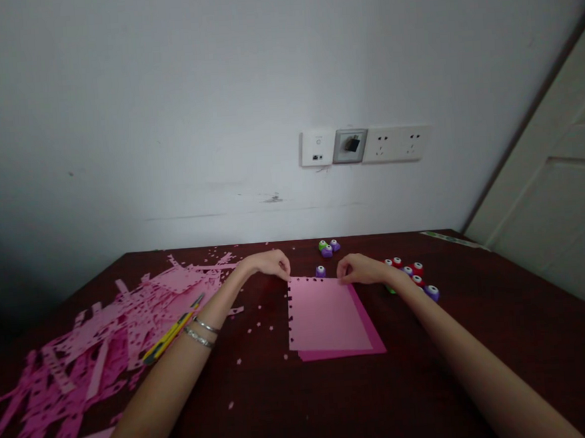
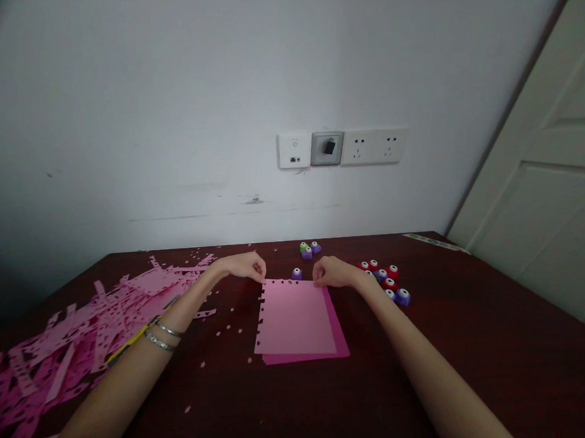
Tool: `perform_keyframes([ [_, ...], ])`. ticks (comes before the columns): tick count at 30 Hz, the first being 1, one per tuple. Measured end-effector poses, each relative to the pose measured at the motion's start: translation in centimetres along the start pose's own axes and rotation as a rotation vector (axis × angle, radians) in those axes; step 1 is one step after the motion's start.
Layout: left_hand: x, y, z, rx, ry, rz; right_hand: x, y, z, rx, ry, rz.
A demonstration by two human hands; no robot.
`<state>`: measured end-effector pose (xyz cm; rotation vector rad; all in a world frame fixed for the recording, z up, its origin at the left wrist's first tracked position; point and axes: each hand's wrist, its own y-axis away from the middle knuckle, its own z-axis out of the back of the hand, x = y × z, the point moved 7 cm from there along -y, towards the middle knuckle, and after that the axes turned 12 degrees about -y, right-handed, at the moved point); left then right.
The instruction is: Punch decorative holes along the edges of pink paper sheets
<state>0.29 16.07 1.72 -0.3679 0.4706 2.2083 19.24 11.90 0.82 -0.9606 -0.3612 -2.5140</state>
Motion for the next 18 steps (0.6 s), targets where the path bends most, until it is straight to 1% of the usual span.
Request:
perform_keyframes([
  [6,0.8,0.2,-0.6,0.093,0.025,0.071,0.2,-0.1,0.0,-0.034,-0.034,0.006],
  [13,1.8,-0.2,-1.3,0.091,0.002,0.147,0.1,-0.5,-0.6,-0.108,0.034,-0.038],
  [18,1.8,-0.1,-1.3,0.088,0.001,0.16,0.1,-0.5,-0.5,-0.147,0.039,-0.045],
])
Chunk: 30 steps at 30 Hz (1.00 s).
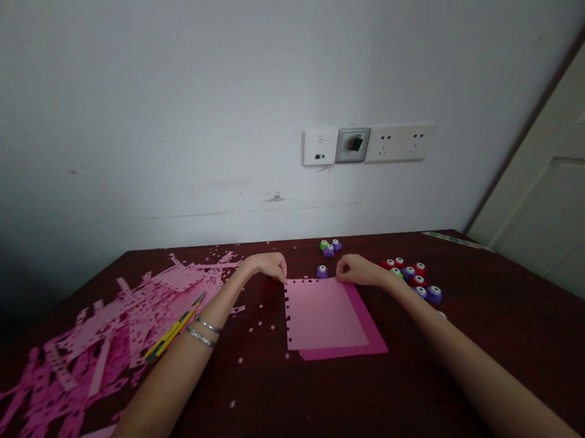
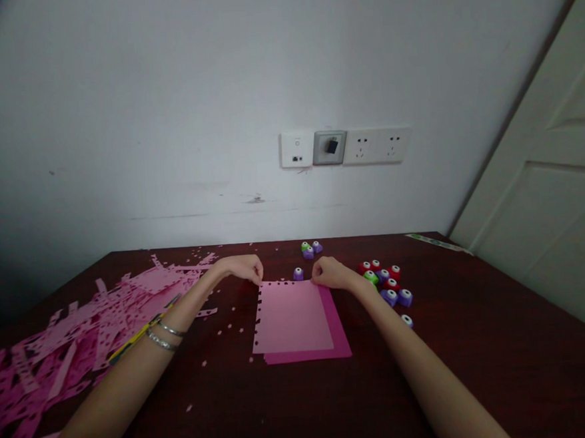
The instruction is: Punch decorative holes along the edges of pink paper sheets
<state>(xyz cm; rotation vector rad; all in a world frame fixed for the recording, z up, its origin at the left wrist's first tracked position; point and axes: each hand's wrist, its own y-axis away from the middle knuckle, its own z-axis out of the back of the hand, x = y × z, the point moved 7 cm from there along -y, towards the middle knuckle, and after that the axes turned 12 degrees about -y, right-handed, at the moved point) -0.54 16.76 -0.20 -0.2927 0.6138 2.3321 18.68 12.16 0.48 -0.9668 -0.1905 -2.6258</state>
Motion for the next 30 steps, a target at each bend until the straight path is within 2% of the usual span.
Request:
perform_keyframes([
  [8,-0.4,0.4,0.3,0.01,0.01,0.012,-0.1,0.0,0.3,0.005,-0.035,0.022],
  [21,0.1,0.0,0.1,0.002,-0.014,0.026,-0.4,-0.2,0.0,0.01,-0.025,0.018],
  [30,0.9,-0.3,0.5,-0.081,-0.063,0.09,-0.2,-0.1,0.0,-0.027,-0.007,-0.038],
])
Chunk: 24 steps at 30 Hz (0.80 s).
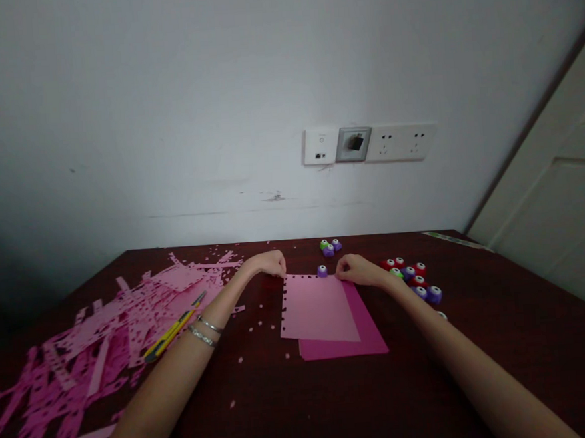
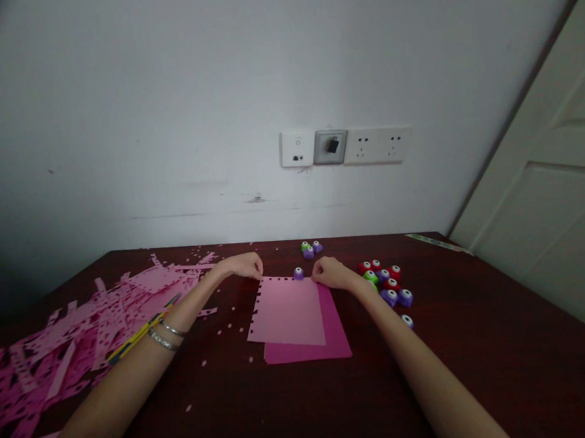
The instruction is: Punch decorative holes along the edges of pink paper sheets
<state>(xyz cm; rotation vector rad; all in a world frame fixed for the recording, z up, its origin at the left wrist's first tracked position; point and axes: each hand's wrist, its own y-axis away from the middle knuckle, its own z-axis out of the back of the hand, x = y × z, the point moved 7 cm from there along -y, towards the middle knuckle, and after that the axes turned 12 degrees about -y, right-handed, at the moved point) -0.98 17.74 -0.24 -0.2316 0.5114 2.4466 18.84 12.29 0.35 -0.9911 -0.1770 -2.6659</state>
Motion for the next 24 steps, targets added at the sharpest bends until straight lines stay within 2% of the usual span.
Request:
perform_keyframes([
  [2,-0.3,-0.1,0.1,-0.039,-0.002,-0.003,0.1,0.0,0.1,-0.012,0.002,0.002],
  [4,-1.1,-0.3,0.5,-0.136,0.016,-0.026,0.2,0.1,0.1,-0.017,0.007,0.005],
  [7,-3.4,-0.6,1.0,-0.312,0.053,-0.118,0.1,0.0,0.1,-0.022,0.012,0.006],
  [9,-5.1,-0.9,0.8,-0.363,0.072,-0.204,-0.1,-0.1,0.1,-0.03,0.007,0.014],
  [11,-6.4,-1.2,0.3,-0.366,0.103,-0.264,-0.4,-0.2,0.2,-0.042,-0.001,0.025],
  [14,-7.2,-1.6,-0.2,-0.363,0.174,-0.288,-0.6,-0.4,0.1,-0.05,-0.011,0.04],
  [24,-6.7,-2.5,-0.9,-0.412,0.267,-0.321,-0.5,-0.5,0.0,-0.054,-0.001,0.062],
])
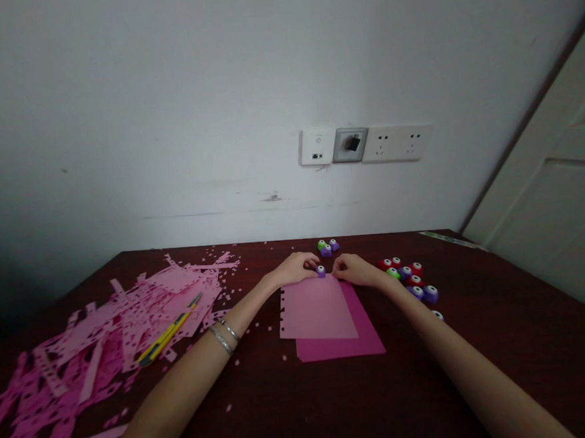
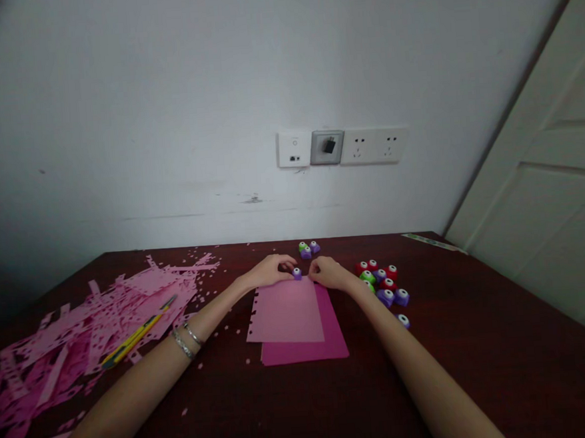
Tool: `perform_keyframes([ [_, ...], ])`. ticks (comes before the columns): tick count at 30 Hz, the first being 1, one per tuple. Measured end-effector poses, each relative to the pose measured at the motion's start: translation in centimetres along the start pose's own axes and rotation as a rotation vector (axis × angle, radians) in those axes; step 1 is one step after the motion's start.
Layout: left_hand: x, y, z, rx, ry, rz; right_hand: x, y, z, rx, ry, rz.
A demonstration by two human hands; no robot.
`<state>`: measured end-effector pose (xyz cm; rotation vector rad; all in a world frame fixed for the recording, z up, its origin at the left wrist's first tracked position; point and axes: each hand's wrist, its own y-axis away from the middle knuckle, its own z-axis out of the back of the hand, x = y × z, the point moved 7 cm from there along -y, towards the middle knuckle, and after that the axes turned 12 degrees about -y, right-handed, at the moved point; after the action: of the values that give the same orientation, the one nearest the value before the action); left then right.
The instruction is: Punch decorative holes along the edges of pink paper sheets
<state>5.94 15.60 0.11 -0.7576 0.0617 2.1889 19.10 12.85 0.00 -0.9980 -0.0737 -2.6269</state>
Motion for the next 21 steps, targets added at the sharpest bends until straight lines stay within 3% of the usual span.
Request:
perform_keyframes([
  [8,-0.3,0.1,0.0,-0.002,0.001,0.012,0.5,0.1,0.0,-0.014,0.005,-0.002],
  [15,0.2,0.5,1.9,0.036,-0.069,0.066,0.7,0.2,0.1,-0.011,0.002,-0.003],
  [21,0.9,1.0,2.2,0.149,-0.218,0.049,0.8,0.2,0.1,-0.019,0.006,-0.003],
])
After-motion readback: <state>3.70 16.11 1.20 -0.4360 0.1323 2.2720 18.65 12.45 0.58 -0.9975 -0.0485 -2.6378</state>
